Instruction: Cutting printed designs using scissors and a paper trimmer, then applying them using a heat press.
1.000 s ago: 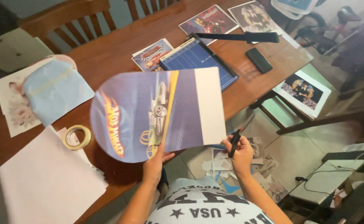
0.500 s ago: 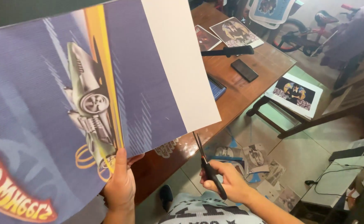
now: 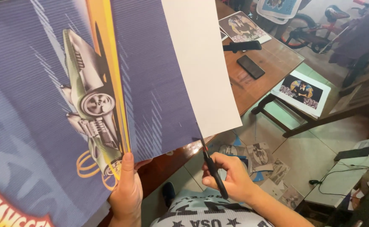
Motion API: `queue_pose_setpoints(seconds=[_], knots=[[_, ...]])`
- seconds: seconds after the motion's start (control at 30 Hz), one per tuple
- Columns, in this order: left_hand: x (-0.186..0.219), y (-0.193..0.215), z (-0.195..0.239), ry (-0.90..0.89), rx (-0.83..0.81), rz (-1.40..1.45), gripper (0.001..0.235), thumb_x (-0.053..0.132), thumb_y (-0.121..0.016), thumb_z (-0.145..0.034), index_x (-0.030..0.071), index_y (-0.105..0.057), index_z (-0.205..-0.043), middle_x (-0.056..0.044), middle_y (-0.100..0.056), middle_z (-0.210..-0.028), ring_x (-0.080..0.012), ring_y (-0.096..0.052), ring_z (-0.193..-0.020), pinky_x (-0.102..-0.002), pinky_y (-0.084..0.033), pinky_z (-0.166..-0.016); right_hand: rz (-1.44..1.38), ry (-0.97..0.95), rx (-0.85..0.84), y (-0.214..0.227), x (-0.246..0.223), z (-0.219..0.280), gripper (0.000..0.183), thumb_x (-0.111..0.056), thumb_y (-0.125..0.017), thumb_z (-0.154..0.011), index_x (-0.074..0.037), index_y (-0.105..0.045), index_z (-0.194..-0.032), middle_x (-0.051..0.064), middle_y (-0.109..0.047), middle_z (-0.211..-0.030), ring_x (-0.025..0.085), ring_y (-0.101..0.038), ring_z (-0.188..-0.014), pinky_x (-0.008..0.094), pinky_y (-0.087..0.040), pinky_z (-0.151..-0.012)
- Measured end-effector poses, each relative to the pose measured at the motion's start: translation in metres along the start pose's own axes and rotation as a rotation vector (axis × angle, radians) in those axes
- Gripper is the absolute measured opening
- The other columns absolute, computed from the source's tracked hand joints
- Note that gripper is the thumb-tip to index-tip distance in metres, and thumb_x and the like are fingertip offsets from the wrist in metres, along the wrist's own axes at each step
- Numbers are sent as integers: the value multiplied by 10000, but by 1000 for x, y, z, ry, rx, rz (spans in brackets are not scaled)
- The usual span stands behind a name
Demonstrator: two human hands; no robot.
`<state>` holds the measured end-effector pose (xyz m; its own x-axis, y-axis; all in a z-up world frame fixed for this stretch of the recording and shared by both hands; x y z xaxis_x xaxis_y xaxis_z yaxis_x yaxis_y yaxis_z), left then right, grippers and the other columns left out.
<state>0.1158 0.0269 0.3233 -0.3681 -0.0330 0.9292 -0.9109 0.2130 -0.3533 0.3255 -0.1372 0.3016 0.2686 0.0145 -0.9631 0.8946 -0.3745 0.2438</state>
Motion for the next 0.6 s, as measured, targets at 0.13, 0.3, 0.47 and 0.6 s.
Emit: queue_pose_setpoints(seconds=[0.13,0.3,0.47,0.6], knots=[[1,5,2,-1,25,-2,478,180,-585,-985,90,-496,-1446,-85,-647,-1326,-233,-684,-1102,-391,-667,-717,-2,10,0,-2,-3,0,410,-506,-779,-804,-111,-690,-869,-20,-696,-707,114,-683,-642,280,-548,-649],[4,8,2,-2,21,-6,486,140,-553,-999,83,-471,-1475,-86,-623,-1366,-243,-671,-1134,-391,-667,-716,-31,-13,-6,-3,-4,-1,403,-490,-790,-794,-107,-683,-862,-5,-689,-701,118,-681,-641,277,-547,-652],[20,-2,4,-79,-18,4,584,118,-538,-1006,114,-351,-1559,-102,-518,-1510,-288,-596,-1301,-414,-663,-786,-16,-14,-7,-3,-8,-1,434,-524,-776,-793,-104,-690,-865,-8,-693,-707,113,-679,-647,276,-551,-656],[23,-4,5,-88,-33,24,609,100,-533,-1005,107,-322,-1576,-111,-484,-1547,-304,-568,-1347,-434,-660,-828,-13,4,-2,-4,-8,1,419,-510,-781,-798,-107,-693,-873,-9,-695,-714,119,-691,-654,280,-557,-661]])
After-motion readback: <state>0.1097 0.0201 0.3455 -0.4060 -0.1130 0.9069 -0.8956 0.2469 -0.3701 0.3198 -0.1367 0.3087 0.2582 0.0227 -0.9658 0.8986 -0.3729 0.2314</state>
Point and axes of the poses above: each hand's wrist, its own z-axis away from the middle knuckle, its own y-axis out of the back of the hand, x = y × z, the point moved 10 cm from there along -z, towards the middle knuckle
